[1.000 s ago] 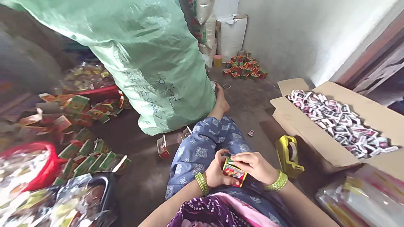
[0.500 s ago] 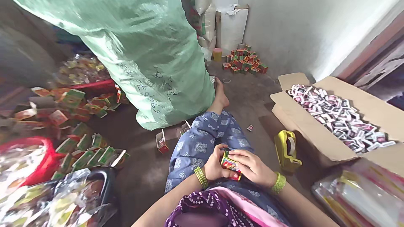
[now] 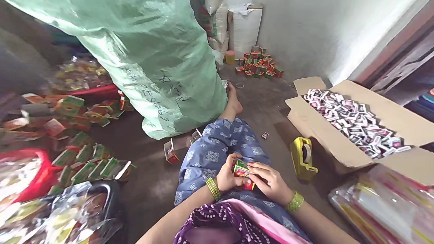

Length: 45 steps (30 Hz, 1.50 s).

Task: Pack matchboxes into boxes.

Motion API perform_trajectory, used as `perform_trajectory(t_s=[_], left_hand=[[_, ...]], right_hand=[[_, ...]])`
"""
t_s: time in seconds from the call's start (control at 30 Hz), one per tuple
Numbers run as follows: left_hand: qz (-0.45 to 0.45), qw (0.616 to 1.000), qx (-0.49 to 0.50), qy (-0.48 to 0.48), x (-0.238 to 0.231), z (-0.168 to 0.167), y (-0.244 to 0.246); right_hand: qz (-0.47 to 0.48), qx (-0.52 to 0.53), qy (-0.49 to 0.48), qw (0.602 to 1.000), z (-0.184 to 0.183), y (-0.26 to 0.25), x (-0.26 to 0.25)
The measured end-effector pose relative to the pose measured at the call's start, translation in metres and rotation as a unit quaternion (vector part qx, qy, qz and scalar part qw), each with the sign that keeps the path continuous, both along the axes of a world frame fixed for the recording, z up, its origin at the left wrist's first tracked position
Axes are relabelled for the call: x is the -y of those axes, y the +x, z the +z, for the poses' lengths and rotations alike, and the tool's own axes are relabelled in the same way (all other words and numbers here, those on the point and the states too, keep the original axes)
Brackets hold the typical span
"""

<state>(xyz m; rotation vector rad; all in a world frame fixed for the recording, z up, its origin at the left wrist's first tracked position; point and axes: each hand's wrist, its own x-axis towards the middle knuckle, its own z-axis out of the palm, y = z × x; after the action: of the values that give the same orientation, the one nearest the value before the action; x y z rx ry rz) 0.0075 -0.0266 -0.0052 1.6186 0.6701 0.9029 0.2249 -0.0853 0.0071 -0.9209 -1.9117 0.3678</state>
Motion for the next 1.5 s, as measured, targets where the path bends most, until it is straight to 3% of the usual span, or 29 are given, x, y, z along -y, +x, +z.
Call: perform_trajectory(t_s=[0.07,0.17,0.27,0.37,0.47,0.6,0.67,0.8,0.93,1.1,1.3,1.5], left_hand=[[0.003,1.000,0.022,0.006,-0.001,-0.002,0.001],[0.006,0.996,0.014,0.093,-0.004,-0.006,0.002],[0.032,0.996,0.018,0.076,-0.004,-0.005,-0.001],[0.065,0.997,0.020,0.045,-0.007,-0.004,-0.004],[0.092,0.993,0.009,0.072,-0.010,-0.008,-0.003],[0.078,0.992,0.023,0.099,-0.012,-0.015,0.003],[0.075,0.991,0.028,0.110,-0.012,-0.017,0.004],[0.098,0.989,0.038,0.105,-0.012,-0.018,0.005],[0.094,0.989,0.021,0.109,-0.013,-0.019,0.002],[0.055,0.991,-0.003,0.120,-0.016,-0.022,0.002],[0.053,0.993,-0.004,0.102,-0.015,-0.020,0.000],[0.052,0.995,0.004,0.086,-0.015,-0.021,0.000]], right_hand=[[-0.013,-0.005,-0.034,0.999,-0.001,0.004,-0.001],[-0.039,-0.063,-0.120,0.990,0.006,0.016,-0.002],[-0.144,-0.086,-0.204,0.965,0.019,0.051,-0.005],[-0.301,-0.046,-0.312,0.900,0.037,0.111,-0.008],[-0.420,0.030,-0.390,0.819,0.044,0.172,-0.001],[-0.472,0.106,-0.475,0.735,0.018,0.228,0.015],[-0.456,0.117,-0.494,0.731,-0.002,0.240,0.020],[-0.429,0.033,-0.473,0.769,-0.027,0.234,0.018],[-0.432,-0.017,-0.458,0.777,-0.040,0.235,0.006],[-0.471,-0.076,-0.449,0.755,-0.049,0.236,-0.005],[-0.488,-0.214,-0.486,0.692,-0.033,0.225,0.002],[-0.451,-0.154,-0.529,0.702,-0.017,0.213,0.032]])
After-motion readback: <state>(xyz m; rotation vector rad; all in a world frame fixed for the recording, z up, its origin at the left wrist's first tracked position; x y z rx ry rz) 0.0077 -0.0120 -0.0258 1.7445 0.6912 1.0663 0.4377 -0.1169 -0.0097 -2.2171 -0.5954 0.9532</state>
